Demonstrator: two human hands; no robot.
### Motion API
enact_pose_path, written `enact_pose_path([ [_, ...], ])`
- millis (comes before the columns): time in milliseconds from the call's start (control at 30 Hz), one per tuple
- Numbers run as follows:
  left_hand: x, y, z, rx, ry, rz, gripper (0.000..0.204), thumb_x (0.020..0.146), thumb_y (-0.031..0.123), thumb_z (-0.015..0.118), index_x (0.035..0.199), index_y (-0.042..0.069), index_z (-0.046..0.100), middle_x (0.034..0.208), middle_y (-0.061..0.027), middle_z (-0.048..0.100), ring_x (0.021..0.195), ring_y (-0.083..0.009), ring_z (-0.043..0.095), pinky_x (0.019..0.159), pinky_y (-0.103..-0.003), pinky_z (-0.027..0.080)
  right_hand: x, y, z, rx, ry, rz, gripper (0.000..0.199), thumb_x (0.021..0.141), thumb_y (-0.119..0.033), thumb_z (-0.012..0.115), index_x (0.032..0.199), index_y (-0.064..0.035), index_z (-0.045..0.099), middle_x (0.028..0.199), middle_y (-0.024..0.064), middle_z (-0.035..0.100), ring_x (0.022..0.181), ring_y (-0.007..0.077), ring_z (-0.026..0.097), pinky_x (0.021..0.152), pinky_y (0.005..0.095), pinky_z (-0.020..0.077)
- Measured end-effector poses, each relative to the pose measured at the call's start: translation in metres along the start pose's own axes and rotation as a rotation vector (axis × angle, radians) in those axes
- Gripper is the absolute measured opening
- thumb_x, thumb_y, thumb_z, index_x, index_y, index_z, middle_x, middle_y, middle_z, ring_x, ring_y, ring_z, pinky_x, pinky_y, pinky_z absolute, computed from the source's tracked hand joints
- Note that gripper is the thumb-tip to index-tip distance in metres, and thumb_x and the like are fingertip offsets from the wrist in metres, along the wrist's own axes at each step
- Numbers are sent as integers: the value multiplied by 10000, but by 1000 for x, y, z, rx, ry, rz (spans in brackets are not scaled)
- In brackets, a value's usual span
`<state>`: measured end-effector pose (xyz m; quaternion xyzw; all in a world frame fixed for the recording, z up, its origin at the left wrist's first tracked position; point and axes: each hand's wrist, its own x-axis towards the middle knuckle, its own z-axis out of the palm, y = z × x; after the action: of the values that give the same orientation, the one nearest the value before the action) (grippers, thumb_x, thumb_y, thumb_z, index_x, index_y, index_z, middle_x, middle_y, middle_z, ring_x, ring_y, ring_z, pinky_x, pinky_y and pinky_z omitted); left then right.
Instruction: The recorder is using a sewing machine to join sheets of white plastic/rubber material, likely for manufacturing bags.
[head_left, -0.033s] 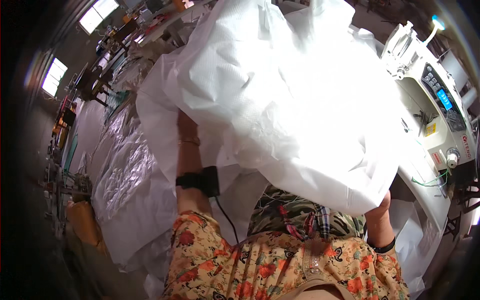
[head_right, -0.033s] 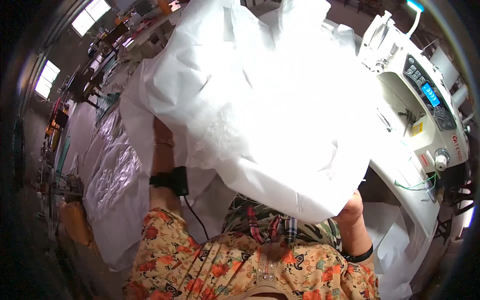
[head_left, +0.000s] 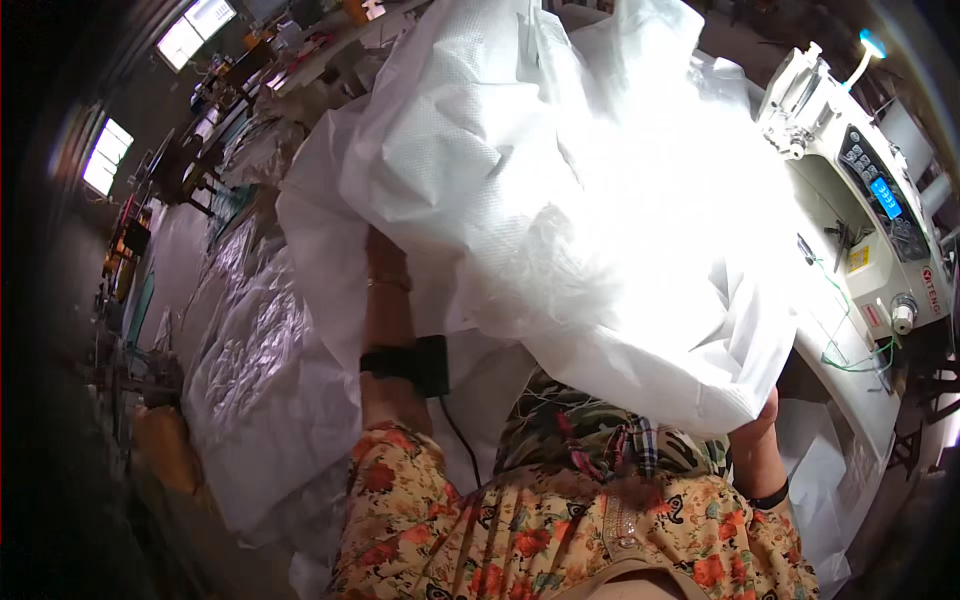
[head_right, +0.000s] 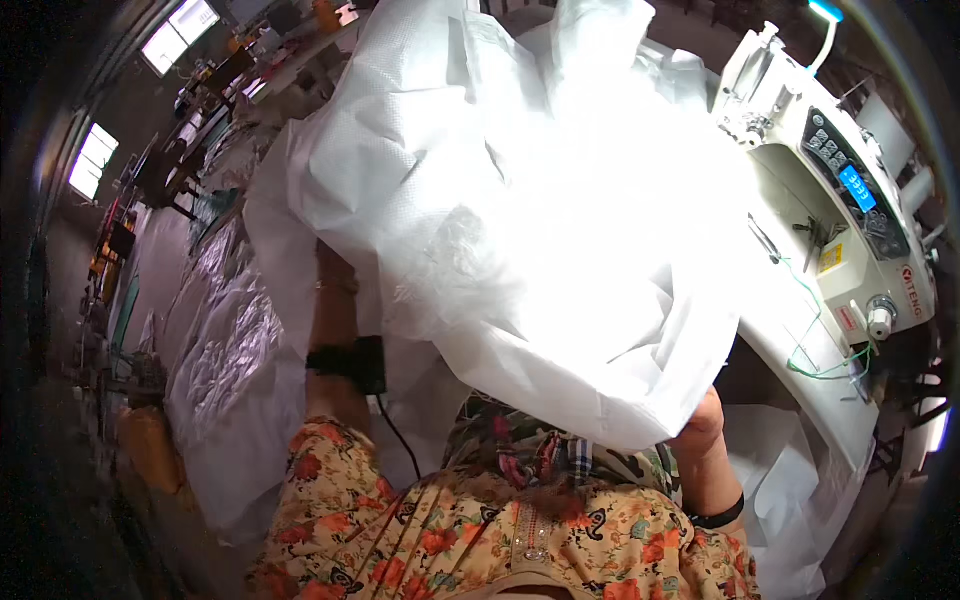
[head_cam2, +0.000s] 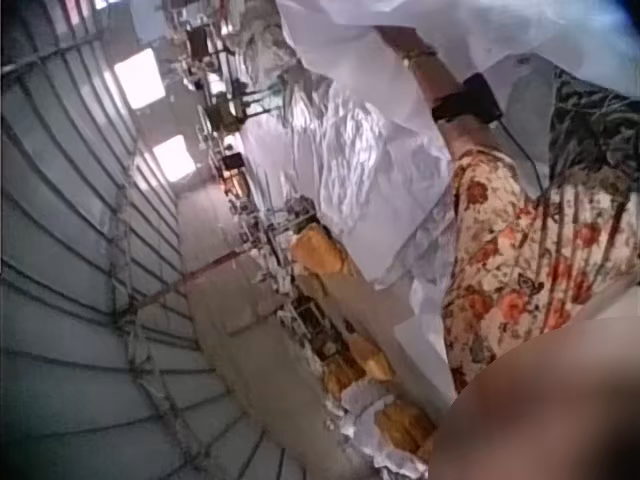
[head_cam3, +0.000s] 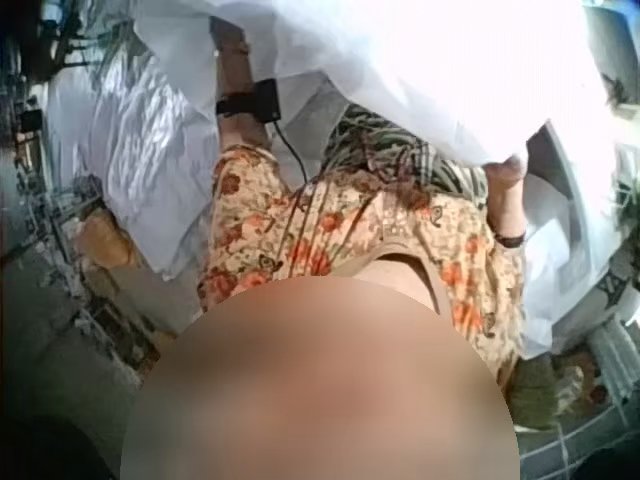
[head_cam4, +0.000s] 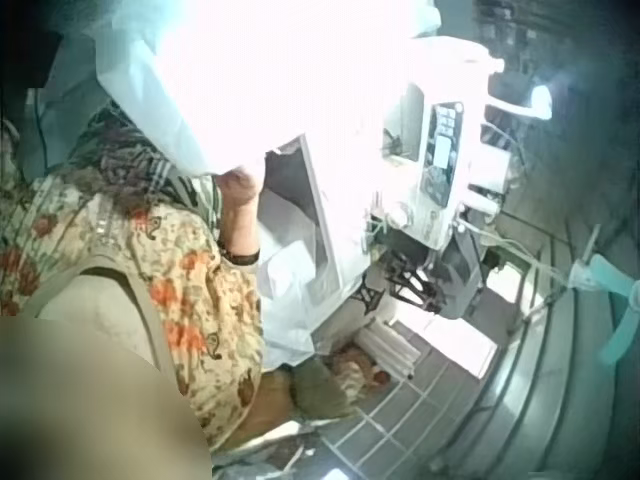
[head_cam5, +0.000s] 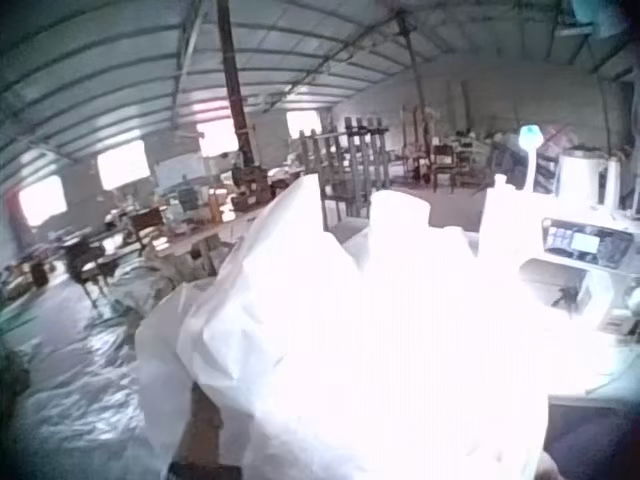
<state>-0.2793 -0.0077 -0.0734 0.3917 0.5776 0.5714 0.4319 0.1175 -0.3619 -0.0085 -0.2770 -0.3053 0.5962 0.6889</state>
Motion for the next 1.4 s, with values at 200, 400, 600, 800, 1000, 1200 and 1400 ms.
enact_pose_path([
  [200,-272,-149,-365,95,-157,-47,854,873,560,563,1461,57,200,1430,-155,278,1251,-353,340,968,-551,357,-45,-14,-27,209,174,32,607,747,-129,635,1293,90,485,1234,196,599,1100,295,616,968,400,489],
  [400,-66,-60,-175,238,-278,-71,771,880,501,573,1422,44,271,1343,-165,360,1156,-336,404,918,-517,392,-40,-4,-34,272,189,147,586,798,-86,666,1325,64,458,1242,182,587,1129,299,597,976,433,488],
  [600,0,-4,-25,450,-377,-95,688,887,443,584,1382,30,342,1256,-176,441,1060,-319,468,867,-484,427,26,53,-30,-318,-22,448,342,912,-84,602,1248,-39,554,1188,105,602,1083,210,595,957,343,491],
  [800,-100,-74,-125,682,-395,-117,608,894,385,594,1343,17,413,1168,-186,523,964,-301,532,817,-451,461,93,112,18,-129,-135,711,292,932,-201,593,1135,8,611,983,80,669,851,145,656,778,291,549],
  [1000,-101,-100,-323,883,-316,-205,530,901,326,604,1304,4,484,1081,-197,605,868,-284,595,766,-417,496,101,127,37,-120,7,614,192,919,-214,626,915,-22,628,907,102,682,707,149,657,719,277,561],
  [1200,-33,-67,-286,1037,-196,-351,456,908,268,614,1265,-9,555,994,-207,687,772,-267,659,716,-384,531,92,149,11,-193,136,478,178,922,-206,648,885,-37,605,738,15,612,618,82,564,546,205,412],
  [1400,-121,33,-83,1001,-586,134,253,946,186,552,949,-47,653,718,-128,676,630,-161,659,570,-287,505,94,137,-1,-313,291,387,196,893,-202,683,997,-73,578,889,-17,582,803,53,544,613,176,421],
])
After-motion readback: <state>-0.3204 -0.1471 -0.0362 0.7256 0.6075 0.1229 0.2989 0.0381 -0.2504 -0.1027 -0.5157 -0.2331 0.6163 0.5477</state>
